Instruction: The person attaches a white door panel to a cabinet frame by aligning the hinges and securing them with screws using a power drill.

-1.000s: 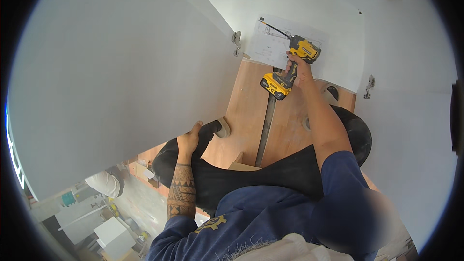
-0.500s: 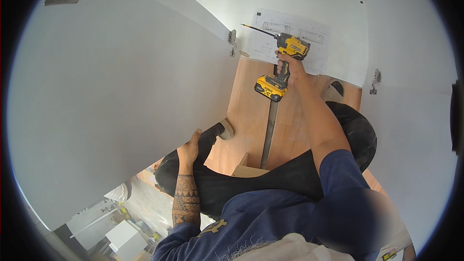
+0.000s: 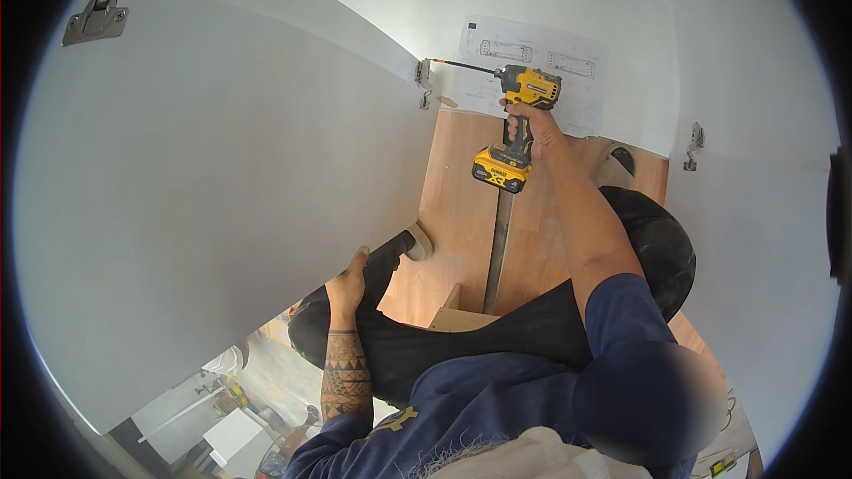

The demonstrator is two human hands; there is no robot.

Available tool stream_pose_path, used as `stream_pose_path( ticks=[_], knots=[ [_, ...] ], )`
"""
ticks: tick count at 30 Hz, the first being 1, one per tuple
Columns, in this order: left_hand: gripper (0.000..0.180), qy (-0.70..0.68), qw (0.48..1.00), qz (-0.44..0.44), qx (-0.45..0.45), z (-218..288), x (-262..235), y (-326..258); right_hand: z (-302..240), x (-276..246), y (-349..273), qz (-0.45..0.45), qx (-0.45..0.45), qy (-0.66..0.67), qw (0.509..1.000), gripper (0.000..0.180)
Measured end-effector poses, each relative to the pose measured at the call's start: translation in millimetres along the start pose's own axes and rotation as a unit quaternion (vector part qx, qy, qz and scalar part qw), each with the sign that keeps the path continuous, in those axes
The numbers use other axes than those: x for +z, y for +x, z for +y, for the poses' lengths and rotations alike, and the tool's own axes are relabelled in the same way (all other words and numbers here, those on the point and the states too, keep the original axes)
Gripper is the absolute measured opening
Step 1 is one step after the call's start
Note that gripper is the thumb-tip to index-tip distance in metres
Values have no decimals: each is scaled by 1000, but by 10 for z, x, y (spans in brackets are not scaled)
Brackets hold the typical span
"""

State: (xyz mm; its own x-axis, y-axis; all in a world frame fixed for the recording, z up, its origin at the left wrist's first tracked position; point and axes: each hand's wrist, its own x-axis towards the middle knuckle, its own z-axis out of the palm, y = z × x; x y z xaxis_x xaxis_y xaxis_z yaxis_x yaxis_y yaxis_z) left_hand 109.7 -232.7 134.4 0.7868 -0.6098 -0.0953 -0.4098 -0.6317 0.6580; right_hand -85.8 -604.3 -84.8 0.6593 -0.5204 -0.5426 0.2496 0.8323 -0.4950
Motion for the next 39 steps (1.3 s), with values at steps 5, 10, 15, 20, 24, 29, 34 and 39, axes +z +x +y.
stream_pose_path(
  ticks=[5,10,15,20,24,29,34,39],
  knots=[
    [16,7,1000,4,-10,-53,-42,-17,-28,33,-11,-10,6,-14,1000,28],
    [17,10,1000,6,-1,-106,-43,-5,-24,-1,13,-9,8,-24,1000,27],
    [18,14,1000,2,-6,-53,-90,-18,-15,22,18,-1,24,-19,1000,27],
    [18,25,1000,-3,8,-72,-58,-39,30,-58,64,-2,26,-24,999,28],
    [17,23,1000,7,5,-36,-15,-73,69,-85,154,-12,21,-33,999,29],
    [26,23,999,-28,-36,-37,-60,-90,73,-64,190,-11,21,-38,999,29],
    [20,27,1000,4,7,-7,-12,-102,71,-73,195,-13,22,-29,999,29],
    [28,20,999,-19,-40,-34,-36,-102,69,-79,199,-4,24,-33,999,30]
  ],
)
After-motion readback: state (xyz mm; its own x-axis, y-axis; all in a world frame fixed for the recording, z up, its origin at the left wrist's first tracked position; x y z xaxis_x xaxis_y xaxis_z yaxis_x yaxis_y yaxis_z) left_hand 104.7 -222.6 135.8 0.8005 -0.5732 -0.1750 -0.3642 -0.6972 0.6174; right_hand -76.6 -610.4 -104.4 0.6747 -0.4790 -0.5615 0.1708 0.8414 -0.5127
